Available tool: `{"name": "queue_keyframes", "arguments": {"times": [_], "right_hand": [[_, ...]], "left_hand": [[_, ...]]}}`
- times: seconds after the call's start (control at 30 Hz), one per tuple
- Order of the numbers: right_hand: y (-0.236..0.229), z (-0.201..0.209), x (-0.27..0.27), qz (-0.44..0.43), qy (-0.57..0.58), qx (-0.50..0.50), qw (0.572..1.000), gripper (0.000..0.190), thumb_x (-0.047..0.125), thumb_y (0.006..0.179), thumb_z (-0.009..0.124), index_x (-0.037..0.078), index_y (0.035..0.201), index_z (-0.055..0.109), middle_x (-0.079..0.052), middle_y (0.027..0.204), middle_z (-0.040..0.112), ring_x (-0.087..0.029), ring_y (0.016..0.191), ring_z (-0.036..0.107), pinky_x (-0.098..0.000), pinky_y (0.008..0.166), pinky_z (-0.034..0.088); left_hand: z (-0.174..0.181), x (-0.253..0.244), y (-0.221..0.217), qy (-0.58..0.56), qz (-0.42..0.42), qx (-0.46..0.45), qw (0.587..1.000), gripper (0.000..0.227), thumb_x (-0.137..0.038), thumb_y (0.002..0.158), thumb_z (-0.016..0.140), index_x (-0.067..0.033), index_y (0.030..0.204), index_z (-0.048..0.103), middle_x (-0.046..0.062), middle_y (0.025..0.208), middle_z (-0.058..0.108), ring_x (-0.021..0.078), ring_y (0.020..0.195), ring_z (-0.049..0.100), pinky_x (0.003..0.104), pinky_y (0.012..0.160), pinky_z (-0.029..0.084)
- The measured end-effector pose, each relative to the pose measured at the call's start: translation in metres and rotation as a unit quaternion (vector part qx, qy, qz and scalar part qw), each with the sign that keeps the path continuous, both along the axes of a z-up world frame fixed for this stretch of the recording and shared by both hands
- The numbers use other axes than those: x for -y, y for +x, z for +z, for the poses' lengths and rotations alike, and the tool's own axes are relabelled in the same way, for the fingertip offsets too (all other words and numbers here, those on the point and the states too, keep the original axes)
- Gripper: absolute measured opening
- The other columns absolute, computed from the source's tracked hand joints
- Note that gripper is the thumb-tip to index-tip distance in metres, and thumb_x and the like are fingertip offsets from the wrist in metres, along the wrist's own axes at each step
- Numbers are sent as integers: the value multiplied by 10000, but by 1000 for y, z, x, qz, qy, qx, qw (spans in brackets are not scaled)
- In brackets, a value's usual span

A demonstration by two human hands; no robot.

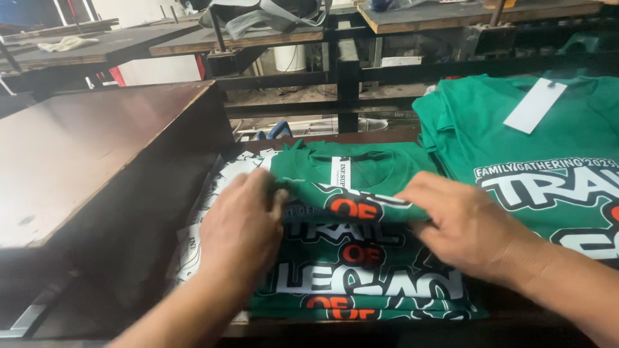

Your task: The person attaches paper labels to the necklines of shirts using plastic fasteners and a tagging tool.

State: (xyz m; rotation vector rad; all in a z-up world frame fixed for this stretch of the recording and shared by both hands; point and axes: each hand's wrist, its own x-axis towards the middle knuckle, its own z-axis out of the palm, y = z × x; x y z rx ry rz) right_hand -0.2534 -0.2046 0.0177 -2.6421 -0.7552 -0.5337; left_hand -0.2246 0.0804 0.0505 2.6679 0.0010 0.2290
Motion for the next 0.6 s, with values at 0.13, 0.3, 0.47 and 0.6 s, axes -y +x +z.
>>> {"name": "queue_keyframes", "arguments": {"times": [0.13,0.3,0.47,0.6], "right_hand": [[-1,-1,5,-26,40,-16,999,221,123,794,698,149,1002,768,47,929,755,-142,788,735,-291,739,564],[-9,-4,12,-32,52,-134,989,242,343,814,726,253,1016,827,114,925,783,-85,788,759,-256,693,551],[-11,-4,19,-64,42,-192,978,481,561,873,590,272,1163,843,98,1016,818,-75,911,787,-277,824,583],[-6,18,-15,-350,86,-273,892,266,411,914,676,230,921,871,27,722,810,-125,726,682,-282,748,476]], "left_hand": [[-14,5,1,-281,94,-121,948,574,-649,942,407,-223,1270,608,152,1131,644,359,967,620,480,740,490],[-11,10,-1,-604,135,-270,738,840,-785,910,234,-214,1353,662,208,1055,760,339,748,679,332,523,487],[0,12,7,-588,112,-308,740,550,-674,940,367,-311,1199,687,38,1045,773,324,904,726,335,613,412],[-8,2,22,-660,230,-267,664,111,-94,979,575,-32,1066,606,116,869,680,271,723,667,455,669,604]]}}
